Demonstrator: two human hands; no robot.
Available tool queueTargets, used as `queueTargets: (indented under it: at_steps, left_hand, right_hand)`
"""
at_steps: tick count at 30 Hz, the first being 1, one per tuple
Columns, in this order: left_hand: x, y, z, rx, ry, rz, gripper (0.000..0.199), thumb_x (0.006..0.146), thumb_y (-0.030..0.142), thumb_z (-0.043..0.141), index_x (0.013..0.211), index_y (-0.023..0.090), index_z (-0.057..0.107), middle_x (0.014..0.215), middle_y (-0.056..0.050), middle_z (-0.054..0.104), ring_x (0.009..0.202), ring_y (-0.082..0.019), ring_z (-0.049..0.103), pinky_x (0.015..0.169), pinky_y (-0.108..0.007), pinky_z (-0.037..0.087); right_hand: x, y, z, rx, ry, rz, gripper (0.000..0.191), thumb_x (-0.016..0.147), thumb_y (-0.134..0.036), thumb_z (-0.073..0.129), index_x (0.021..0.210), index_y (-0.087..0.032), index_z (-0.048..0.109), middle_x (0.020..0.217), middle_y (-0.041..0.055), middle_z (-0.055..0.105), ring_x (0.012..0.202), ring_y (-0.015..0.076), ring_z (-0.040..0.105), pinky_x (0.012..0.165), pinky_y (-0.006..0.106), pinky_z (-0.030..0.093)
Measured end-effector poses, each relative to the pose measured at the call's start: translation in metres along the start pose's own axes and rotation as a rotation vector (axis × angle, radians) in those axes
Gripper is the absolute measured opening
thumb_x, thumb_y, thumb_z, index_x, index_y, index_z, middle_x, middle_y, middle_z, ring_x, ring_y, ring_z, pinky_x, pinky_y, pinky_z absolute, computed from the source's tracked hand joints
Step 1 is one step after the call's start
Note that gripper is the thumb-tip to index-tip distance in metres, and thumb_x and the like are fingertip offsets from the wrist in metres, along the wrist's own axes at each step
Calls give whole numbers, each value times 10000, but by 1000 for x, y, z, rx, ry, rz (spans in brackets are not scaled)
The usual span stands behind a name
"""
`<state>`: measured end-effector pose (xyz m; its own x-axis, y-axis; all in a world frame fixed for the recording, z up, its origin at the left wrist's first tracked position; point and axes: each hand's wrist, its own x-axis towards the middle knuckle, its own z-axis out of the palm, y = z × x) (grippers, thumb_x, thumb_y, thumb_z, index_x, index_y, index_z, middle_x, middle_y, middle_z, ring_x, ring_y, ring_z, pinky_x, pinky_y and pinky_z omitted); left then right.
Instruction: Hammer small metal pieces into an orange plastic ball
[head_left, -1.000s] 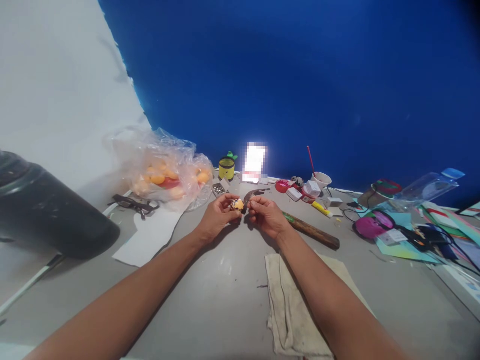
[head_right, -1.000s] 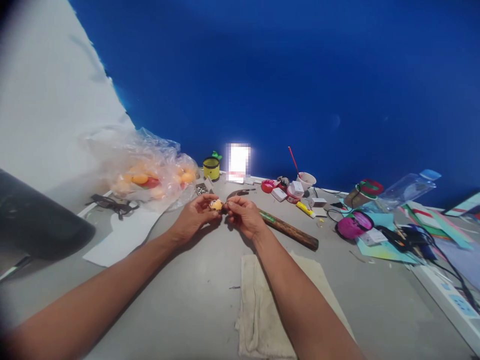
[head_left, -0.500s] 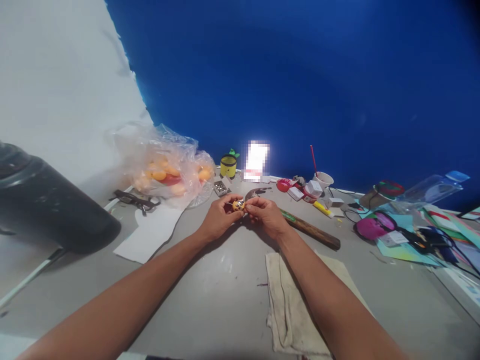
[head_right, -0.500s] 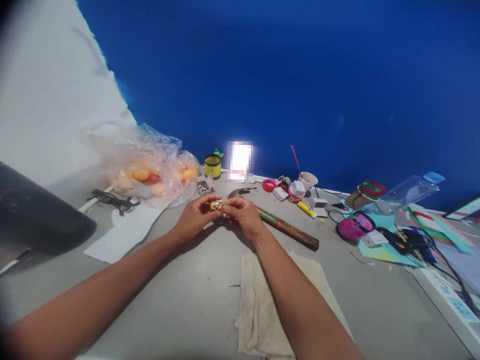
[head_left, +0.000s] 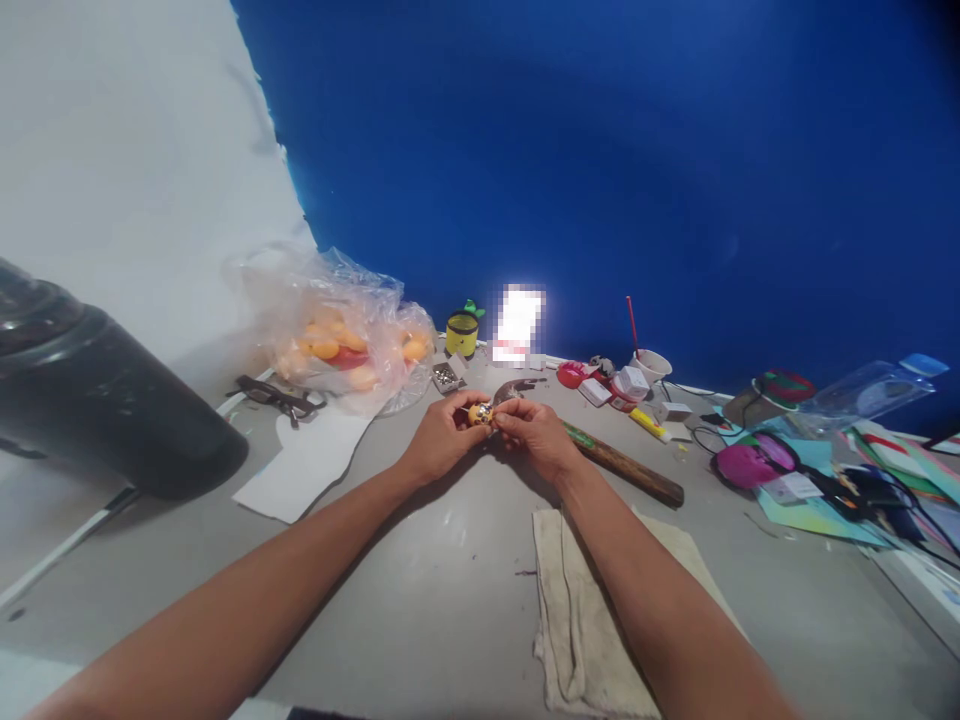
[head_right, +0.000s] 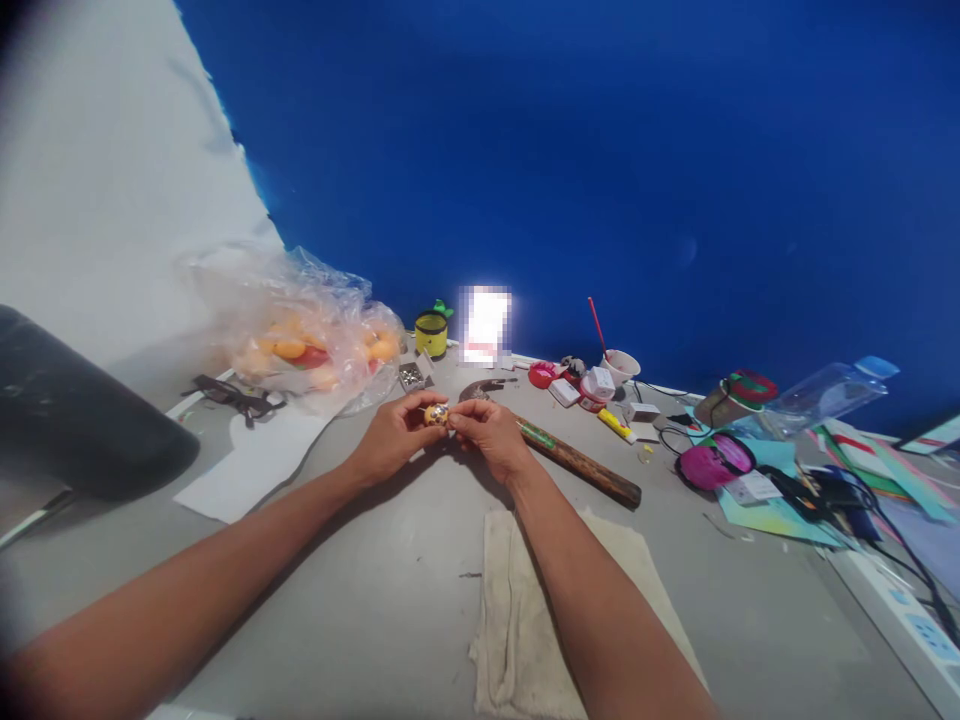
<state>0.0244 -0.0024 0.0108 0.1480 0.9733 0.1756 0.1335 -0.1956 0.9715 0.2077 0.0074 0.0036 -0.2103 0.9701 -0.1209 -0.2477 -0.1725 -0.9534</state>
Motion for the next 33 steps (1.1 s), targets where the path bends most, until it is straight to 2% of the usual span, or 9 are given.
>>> queueTargets:
  at_steps: [13, 22, 25, 29, 33]
  left_hand:
    - [-1, 3, -1, 23, -26, 8, 383, 701, 264, 810, 1073, 173, 788, 957, -58, 791, 819, -229, 700, 781, -353, 559]
    - [-8, 4, 5, 91, 59, 79, 278, 748, 275, 770, 1018, 212, 798, 1000, -41, 784, 925, -242, 697, 859, -347, 539]
    - [-8, 5, 5, 104, 64, 80, 241, 737, 255, 765, 973, 222, 798, 966, -29, 781, 906, -238, 689, 861, -343, 527]
    - [-7, 6, 6, 30, 17, 15, 253, 720, 253, 766, 966, 202, 798, 880, -26, 762, 792, -215, 659, 752, -315, 516]
    - [-6, 6, 6, -90, -34, -15, 304, 704, 260, 782, 999, 188, 793, 894, -43, 764, 806, -222, 672, 741, -313, 532]
  right_hand:
    - [1, 0, -2, 9, 14, 40, 393, 529, -377, 1019, 755, -174, 769, 673, 14, 714, 525, 84, 529, 523, 226, 412]
    - [-1, 2, 6, -43, 29, -14, 372, 585, -407, 973, 748, -176, 732, 651, 11, 678, 551, 104, 536, 497, 222, 408]
    - [-1, 4, 7, -37, 24, -27, 389, 581, -428, 968, 744, -181, 715, 641, 5, 664, 544, 104, 526, 475, 215, 409]
    - [0, 4, 7, -27, 4, -16, 387, 586, -418, 963, 752, -191, 697, 619, -18, 636, 521, 96, 506, 457, 206, 417]
    - [0, 4, 9, -38, 23, -10, 387, 595, -407, 950, 776, -193, 684, 613, -31, 626, 503, 91, 496, 447, 206, 430]
